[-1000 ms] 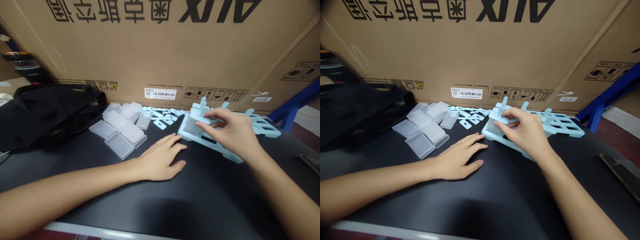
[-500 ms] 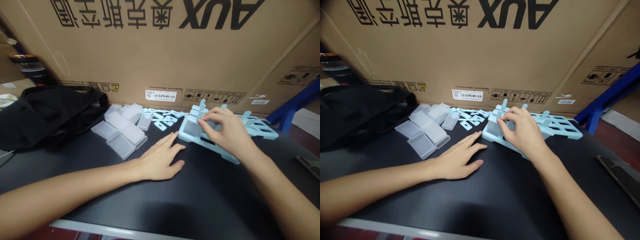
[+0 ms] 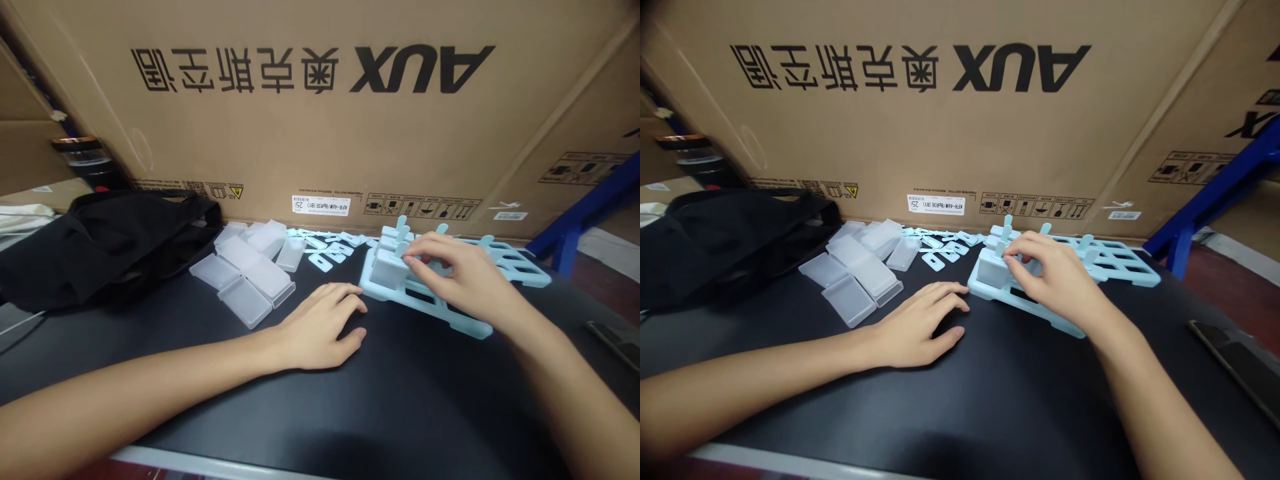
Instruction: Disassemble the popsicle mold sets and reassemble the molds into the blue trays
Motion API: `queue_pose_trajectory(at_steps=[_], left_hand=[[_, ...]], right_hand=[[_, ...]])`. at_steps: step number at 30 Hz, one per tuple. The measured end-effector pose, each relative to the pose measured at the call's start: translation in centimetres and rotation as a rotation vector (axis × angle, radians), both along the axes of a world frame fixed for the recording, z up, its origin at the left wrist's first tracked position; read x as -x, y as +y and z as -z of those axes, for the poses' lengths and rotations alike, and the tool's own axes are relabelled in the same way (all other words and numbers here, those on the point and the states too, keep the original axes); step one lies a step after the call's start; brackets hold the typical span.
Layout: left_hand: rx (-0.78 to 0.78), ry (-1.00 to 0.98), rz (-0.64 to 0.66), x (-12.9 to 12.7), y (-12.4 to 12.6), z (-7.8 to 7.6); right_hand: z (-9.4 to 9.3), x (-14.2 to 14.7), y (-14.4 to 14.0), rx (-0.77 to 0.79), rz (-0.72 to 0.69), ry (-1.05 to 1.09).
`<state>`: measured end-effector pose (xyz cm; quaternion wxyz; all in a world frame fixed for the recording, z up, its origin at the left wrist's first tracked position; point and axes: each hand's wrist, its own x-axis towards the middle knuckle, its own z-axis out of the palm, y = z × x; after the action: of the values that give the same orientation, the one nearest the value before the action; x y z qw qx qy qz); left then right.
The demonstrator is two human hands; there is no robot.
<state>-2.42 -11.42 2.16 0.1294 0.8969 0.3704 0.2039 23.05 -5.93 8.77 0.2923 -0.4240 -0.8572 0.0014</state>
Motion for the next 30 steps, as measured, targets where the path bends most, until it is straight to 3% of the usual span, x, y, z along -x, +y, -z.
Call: queue_pose_trajectory(at_steps=[4,7,10,15,24,27,30], left_hand=[[-0.148,0.131,-0.103,0.1,0.1,0.2],[-0.132,0.209,-0.210,0.4,0.6,0.4],[-0.137,0.220,-0.228,0.6,0.9,0.3],[-0.171,0.210,-0.153,0.5,0.9,-0.3],[-0.154,0.143,0.183,0.8,1.2,-0.3],[-0.227,0.125,0.209,0.9,1.1,-0.1],[-0.340,0.116,0.214,0.8,0.8,0.2]], right_hand=[[-0.5,-1.2,0.0,0.043,-0.046,-0.025],[-0.7,-1.7,-0.2,0.074,-0.063,-0.031],[-0.9,-2.0,-0.5,0.106,-0.109,-0.049],[-1.3,-2.2,-1.1,0.102,-0.163,-0.126],[-0.2,-1.6,-0.6,-0.067,0.000,-0.194],[-0.4,-0.6,-1.0,-0.165,0.071,-0.128],[-0.8,1.2,-2.0,-0.356,0.107,0.075]])
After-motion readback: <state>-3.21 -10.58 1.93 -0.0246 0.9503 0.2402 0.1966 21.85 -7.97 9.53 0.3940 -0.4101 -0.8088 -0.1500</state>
